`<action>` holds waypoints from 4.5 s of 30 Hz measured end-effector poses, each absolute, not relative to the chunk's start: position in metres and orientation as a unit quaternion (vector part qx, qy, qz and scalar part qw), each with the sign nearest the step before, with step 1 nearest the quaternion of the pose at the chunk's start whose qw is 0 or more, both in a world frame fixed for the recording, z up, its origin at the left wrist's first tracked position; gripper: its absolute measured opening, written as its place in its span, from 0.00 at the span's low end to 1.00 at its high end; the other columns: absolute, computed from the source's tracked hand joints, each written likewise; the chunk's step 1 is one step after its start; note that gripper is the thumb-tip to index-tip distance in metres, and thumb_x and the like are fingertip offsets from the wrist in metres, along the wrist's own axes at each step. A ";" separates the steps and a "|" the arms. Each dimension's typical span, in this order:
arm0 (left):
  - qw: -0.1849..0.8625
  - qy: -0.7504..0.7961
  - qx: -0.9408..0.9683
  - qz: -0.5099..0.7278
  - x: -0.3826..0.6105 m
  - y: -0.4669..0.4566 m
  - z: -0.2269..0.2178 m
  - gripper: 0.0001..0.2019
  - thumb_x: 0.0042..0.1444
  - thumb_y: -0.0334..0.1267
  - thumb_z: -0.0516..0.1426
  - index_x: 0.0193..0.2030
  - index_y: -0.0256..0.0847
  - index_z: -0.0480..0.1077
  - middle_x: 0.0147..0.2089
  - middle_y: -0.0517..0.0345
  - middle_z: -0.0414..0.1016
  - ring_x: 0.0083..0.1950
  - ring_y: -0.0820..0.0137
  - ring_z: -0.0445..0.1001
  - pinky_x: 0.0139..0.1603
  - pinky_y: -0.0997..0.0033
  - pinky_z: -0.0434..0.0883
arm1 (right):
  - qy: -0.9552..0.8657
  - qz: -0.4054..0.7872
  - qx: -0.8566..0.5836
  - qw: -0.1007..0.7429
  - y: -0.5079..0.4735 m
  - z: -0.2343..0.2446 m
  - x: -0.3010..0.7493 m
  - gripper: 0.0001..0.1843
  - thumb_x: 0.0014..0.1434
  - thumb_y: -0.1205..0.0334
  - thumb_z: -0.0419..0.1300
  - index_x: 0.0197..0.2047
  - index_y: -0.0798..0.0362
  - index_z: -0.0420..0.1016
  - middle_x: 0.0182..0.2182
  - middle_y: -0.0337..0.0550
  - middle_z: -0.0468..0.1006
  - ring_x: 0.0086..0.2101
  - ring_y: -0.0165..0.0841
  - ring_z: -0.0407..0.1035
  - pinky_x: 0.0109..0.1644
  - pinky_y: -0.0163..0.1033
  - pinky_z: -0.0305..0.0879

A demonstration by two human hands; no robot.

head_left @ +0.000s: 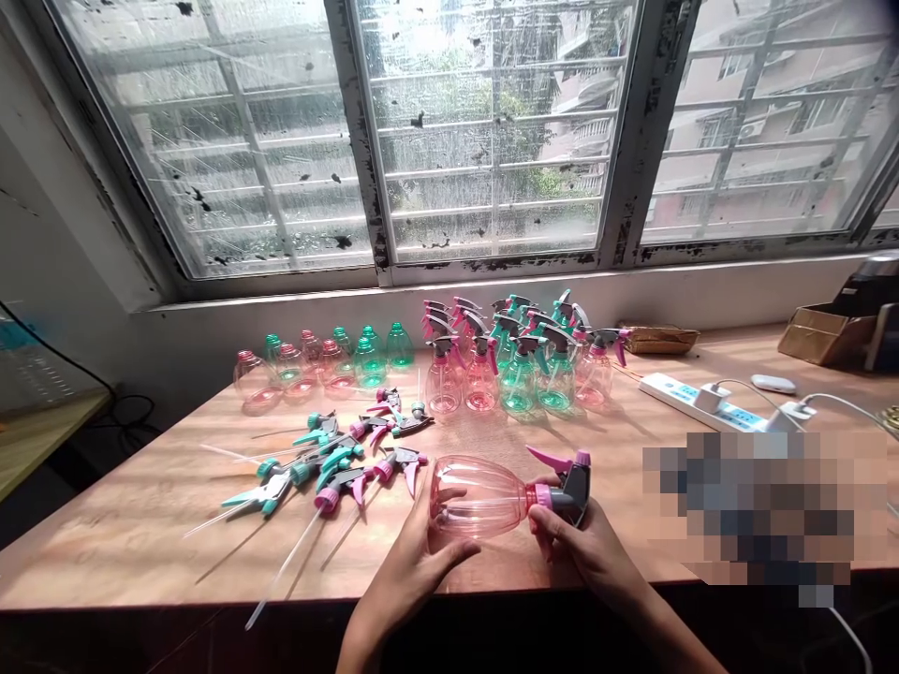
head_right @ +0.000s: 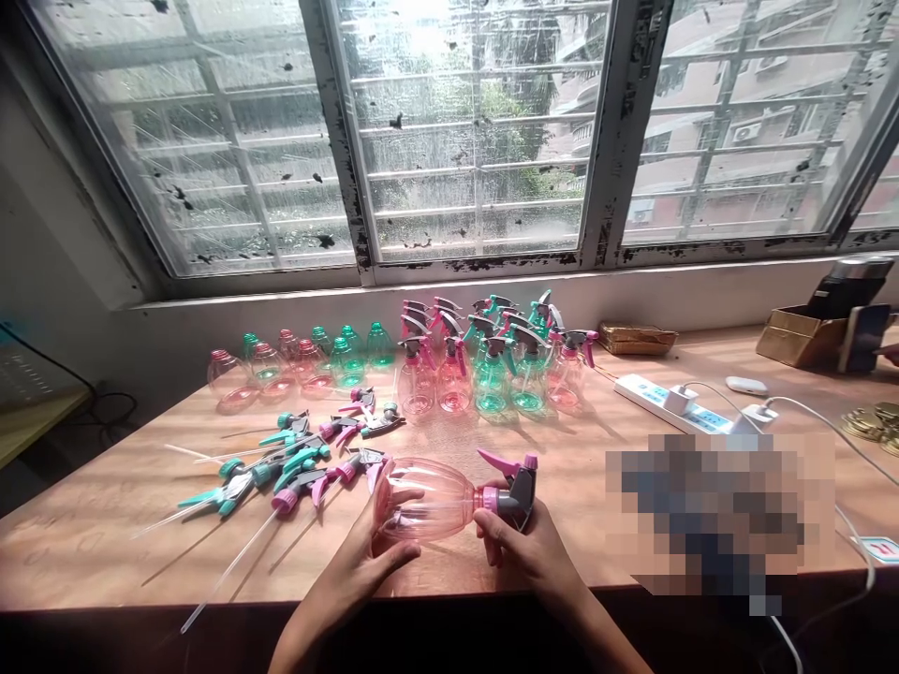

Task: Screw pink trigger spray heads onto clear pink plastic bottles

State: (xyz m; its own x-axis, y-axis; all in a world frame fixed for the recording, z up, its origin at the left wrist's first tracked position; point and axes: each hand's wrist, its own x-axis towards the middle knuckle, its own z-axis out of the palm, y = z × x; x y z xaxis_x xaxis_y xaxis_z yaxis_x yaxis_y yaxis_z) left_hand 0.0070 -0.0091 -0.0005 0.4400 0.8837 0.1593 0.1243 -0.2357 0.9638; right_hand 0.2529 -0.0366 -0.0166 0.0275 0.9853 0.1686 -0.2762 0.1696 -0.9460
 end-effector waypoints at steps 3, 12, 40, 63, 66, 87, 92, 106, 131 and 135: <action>0.489 0.371 0.690 0.383 0.007 -0.010 0.001 0.41 0.62 0.46 0.66 0.77 0.50 0.51 0.69 0.46 0.66 0.74 0.50 0.60 0.75 0.49 0.56 | -0.467 0.516 -0.385 0.606 -0.037 -0.017 0.253 0.25 0.56 0.45 0.74 0.46 0.53 0.74 0.22 0.36 0.77 0.18 0.30 0.67 0.24 0.36 0.63; 0.487 0.364 0.690 0.393 0.010 -0.006 -0.004 0.52 0.60 0.42 0.66 0.80 0.50 0.34 0.65 0.45 0.68 0.70 0.52 0.66 0.74 0.46 0.57 | -0.470 0.522 -0.379 0.603 -0.038 -0.016 0.252 0.24 0.56 0.45 0.73 0.45 0.54 0.75 0.23 0.37 0.77 0.18 0.29 0.66 0.23 0.35 0.63; 0.466 0.384 0.708 0.367 0.006 -0.010 -0.002 0.43 0.65 0.48 0.63 0.79 0.50 0.43 0.74 0.46 0.59 0.77 0.51 0.55 0.77 0.49 0.51 | -0.462 0.520 -0.374 0.613 -0.036 -0.019 0.253 0.23 0.58 0.48 0.73 0.46 0.54 0.74 0.23 0.36 0.78 0.18 0.29 0.68 0.23 0.34 0.66; 0.487 0.345 0.692 0.406 0.009 0.000 -0.014 0.50 0.63 0.43 0.65 0.79 0.55 0.34 0.75 0.46 0.57 0.71 0.51 0.66 0.73 0.44 0.59 | -0.459 0.526 -0.377 0.608 -0.039 -0.013 0.253 0.24 0.56 0.46 0.74 0.45 0.54 0.75 0.23 0.36 0.78 0.18 0.29 0.67 0.22 0.35 0.65; 0.480 0.363 0.696 0.393 0.009 -0.005 -0.008 0.49 0.60 0.43 0.67 0.79 0.53 0.40 0.74 0.46 0.59 0.74 0.50 0.61 0.75 0.46 0.58 | -0.460 0.526 -0.375 0.609 -0.038 -0.014 0.253 0.24 0.56 0.47 0.74 0.45 0.54 0.74 0.22 0.35 0.77 0.18 0.29 0.67 0.23 0.34 0.65; 0.481 0.374 0.698 0.376 0.008 -0.006 -0.004 0.45 0.63 0.47 0.65 0.79 0.46 0.44 0.73 0.43 0.61 0.75 0.50 0.57 0.76 0.49 0.53 | -0.461 0.513 -0.382 0.615 -0.035 -0.021 0.255 0.24 0.57 0.48 0.74 0.47 0.54 0.72 0.23 0.36 0.78 0.18 0.29 0.68 0.22 0.34 0.64; 0.452 0.366 0.713 0.392 0.009 -0.003 -0.011 0.47 0.64 0.45 0.63 0.80 0.53 0.35 0.74 0.44 0.59 0.73 0.52 0.62 0.74 0.46 0.57 | -0.461 0.514 -0.390 0.609 -0.035 -0.019 0.254 0.24 0.58 0.46 0.72 0.46 0.54 0.73 0.24 0.39 0.79 0.18 0.30 0.68 0.21 0.34 0.62; 0.504 0.368 0.673 0.397 0.009 0.000 -0.015 0.48 0.60 0.45 0.67 0.79 0.48 0.44 0.70 0.40 0.65 0.72 0.48 0.64 0.70 0.47 0.65 | -0.455 0.529 -0.374 0.611 -0.038 -0.015 0.252 0.24 0.55 0.46 0.75 0.44 0.54 0.75 0.23 0.36 0.78 0.18 0.29 0.67 0.22 0.34 0.65; 0.488 0.385 0.683 0.384 0.009 -0.010 0.001 0.44 0.64 0.46 0.64 0.79 0.47 0.43 0.69 0.45 0.65 0.74 0.51 0.59 0.75 0.48 0.55 | -0.483 0.523 -0.378 0.592 -0.036 -0.017 0.256 0.24 0.57 0.46 0.73 0.46 0.53 0.74 0.24 0.38 0.79 0.19 0.31 0.68 0.22 0.36 0.66; 0.482 0.380 0.690 0.383 0.009 -0.009 0.002 0.43 0.63 0.45 0.65 0.78 0.49 0.46 0.67 0.46 0.68 0.72 0.51 0.64 0.73 0.49 0.60 | -0.482 0.520 -0.377 0.596 -0.037 -0.016 0.256 0.23 0.58 0.47 0.73 0.46 0.53 0.73 0.24 0.38 0.79 0.19 0.31 0.68 0.22 0.36 0.65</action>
